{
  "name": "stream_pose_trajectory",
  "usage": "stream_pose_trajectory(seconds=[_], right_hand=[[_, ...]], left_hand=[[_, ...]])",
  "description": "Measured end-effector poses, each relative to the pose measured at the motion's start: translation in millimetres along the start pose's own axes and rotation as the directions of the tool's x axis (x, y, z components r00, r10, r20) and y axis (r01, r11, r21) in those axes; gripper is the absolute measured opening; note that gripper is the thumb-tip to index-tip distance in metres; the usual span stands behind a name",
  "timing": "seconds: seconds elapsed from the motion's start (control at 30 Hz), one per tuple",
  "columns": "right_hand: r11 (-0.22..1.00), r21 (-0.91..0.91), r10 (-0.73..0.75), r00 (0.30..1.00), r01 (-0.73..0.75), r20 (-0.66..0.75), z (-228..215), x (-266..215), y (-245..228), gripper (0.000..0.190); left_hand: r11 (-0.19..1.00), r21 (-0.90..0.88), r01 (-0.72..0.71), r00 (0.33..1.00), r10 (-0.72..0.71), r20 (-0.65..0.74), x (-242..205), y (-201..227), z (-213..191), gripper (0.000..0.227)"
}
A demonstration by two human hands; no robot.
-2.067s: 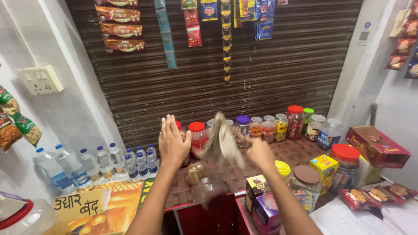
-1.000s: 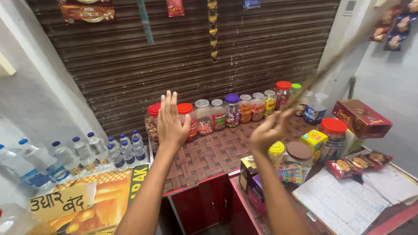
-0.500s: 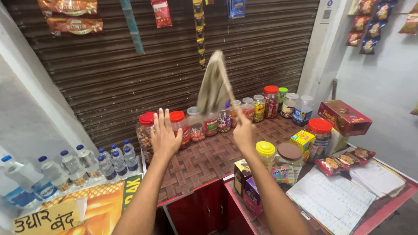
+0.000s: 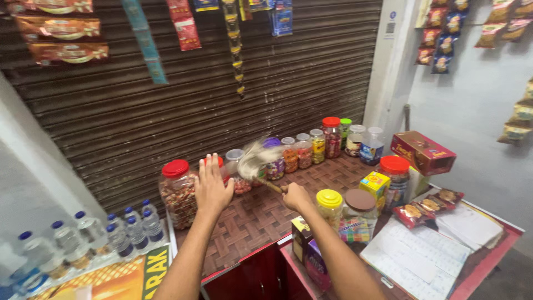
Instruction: The person uses a cloth attached to a stick to dust hanging snack packets on a wall display. They wipe the packets in vertical and horizontal motions, moving from one section of the wall to another. The person also wipes the top of a counter and jars placed on it.
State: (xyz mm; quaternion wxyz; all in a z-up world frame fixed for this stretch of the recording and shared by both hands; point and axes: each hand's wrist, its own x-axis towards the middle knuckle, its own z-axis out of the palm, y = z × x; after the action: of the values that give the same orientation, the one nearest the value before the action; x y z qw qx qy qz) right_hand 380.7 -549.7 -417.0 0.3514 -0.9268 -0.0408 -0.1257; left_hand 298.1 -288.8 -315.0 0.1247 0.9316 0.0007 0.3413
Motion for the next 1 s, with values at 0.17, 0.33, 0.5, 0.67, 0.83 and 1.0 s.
stream_pose_trajectory(seconds=[0.17,0.33,0.5,0.67,0.83,1.0], right_hand=[[0.995,0.086,-0.025,0.981,0.043,-0.193,-53.5,28.4,2.8,0.028],[0.860,0.336,-0.053,0.722,0.384,-0.690,-145.9,27.6,-28.9,0.042],[0.729,0.517,0.291,0.481,0.448,-0.827,-144.4,30.7,-18.5,0.052],[0.905,0.197,0.058,0.349,0.376,-0.935,-40.0,100.3,49.4,0.047],[0.823,0.565,0.185,0.967,-0.056,-0.174,-10.2,139.0,118.1,0.018],[0.755,0.655,0.385,0.803,0.008,-0.454,-95.7,128.7,150.5,0.018]], left_hand=[[0.998,-0.041,-0.057,0.994,0.053,-0.093,25.7,9.0,14.3,0.097],[0.984,-0.143,-0.106,0.976,0.075,-0.203,52.5,31.6,19.1,0.094],[0.967,-0.218,-0.135,0.972,0.087,-0.219,61.3,54.5,29.8,0.091],[0.957,-0.233,-0.172,0.976,0.134,-0.169,63.2,73.6,51.5,0.091],[0.940,-0.279,-0.194,0.980,0.172,-0.101,89.3,72.7,64.3,0.091],[0.913,-0.320,-0.252,0.967,0.231,-0.104,120.9,68.9,81.1,0.090]])
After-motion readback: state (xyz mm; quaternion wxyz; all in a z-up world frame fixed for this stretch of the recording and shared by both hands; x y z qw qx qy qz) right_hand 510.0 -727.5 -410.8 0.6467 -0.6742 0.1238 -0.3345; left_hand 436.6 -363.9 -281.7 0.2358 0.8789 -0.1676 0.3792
